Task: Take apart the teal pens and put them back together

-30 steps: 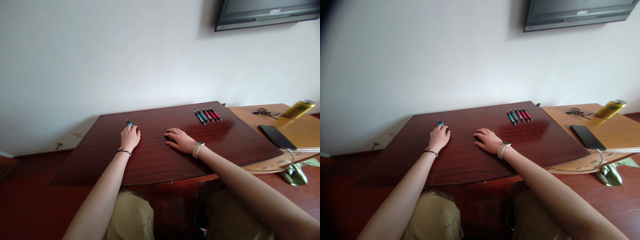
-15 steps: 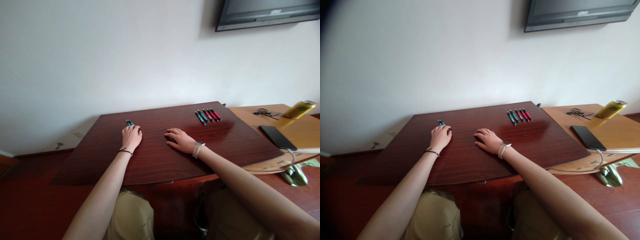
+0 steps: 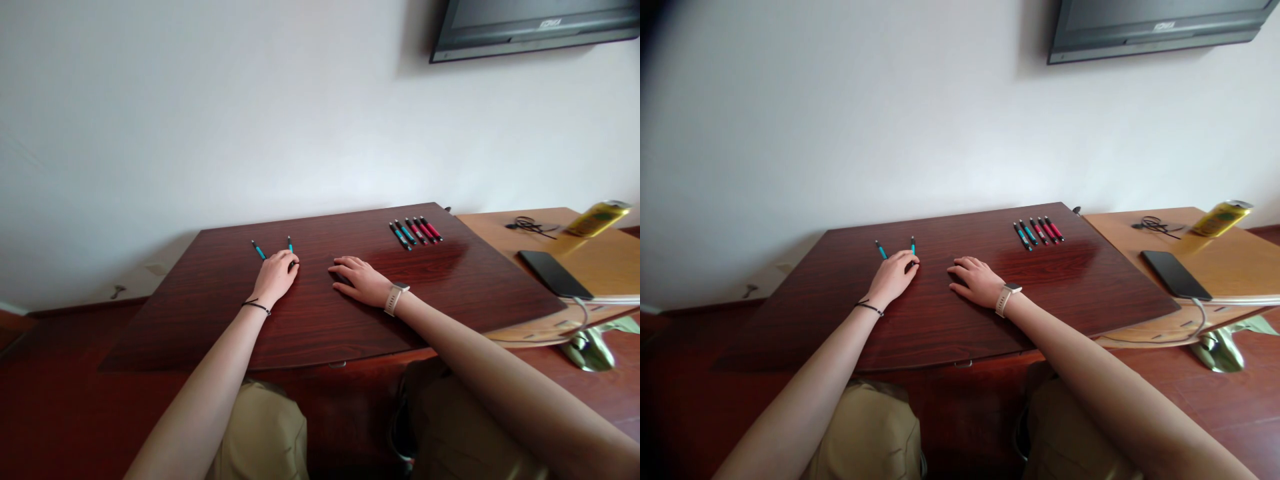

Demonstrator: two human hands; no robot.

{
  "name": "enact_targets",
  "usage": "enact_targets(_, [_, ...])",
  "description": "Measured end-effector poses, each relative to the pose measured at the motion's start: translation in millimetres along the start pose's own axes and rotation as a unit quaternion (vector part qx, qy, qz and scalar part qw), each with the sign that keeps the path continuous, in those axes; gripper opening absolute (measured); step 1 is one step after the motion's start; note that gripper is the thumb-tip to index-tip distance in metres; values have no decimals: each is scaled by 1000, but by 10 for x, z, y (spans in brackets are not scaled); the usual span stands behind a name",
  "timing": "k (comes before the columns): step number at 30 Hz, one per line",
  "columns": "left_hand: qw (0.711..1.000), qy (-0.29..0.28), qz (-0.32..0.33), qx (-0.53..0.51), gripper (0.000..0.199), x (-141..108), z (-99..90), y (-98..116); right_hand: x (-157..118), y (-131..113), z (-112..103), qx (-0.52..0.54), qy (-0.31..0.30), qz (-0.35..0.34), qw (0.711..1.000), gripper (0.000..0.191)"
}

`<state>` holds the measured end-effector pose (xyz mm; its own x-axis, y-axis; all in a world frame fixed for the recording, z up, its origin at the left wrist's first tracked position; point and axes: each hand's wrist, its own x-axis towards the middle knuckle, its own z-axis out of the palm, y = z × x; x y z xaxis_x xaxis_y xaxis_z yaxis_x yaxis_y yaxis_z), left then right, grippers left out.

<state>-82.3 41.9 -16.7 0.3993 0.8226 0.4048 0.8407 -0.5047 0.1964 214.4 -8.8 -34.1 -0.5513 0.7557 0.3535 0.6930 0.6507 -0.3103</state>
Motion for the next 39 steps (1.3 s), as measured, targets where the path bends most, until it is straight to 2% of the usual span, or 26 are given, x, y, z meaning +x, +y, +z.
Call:
enact_targets(6, [999,5,2,-45,11,1,-6,49,-1,0,-1,-5,0,-3,1000,46])
enact_targets(13, [989,36,-36,-138,23,12,51,19,3,-23,-15,11,-3,0,1000,46])
enact_targets(15, [979,50,-60,-186,21,20,72,12,9,-37,-24,32,9,9,999,56])
enact_targets(18, [956,72,-97,-265,15,37,75,21,24,-30,-31,81,62,40,994,80])
enact_targets(20, [941,81,-102,-312,13,46,56,55,36,5,-26,116,100,69,986,84])
enact_targets(25, [914,46,-59,-399,19,32,-20,247,71,157,-14,244,152,132,949,75])
enact_targets(30, [911,5,-24,-412,21,8,-54,450,95,225,-92,377,120,164,903,44])
enact_targets(35, [901,16,-31,-431,20,15,-32,488,112,198,-153,497,132,220,829,45])
enact_targets(39, [905,35,-57,-420,22,28,30,404,116,185,-152,518,143,247,807,48])
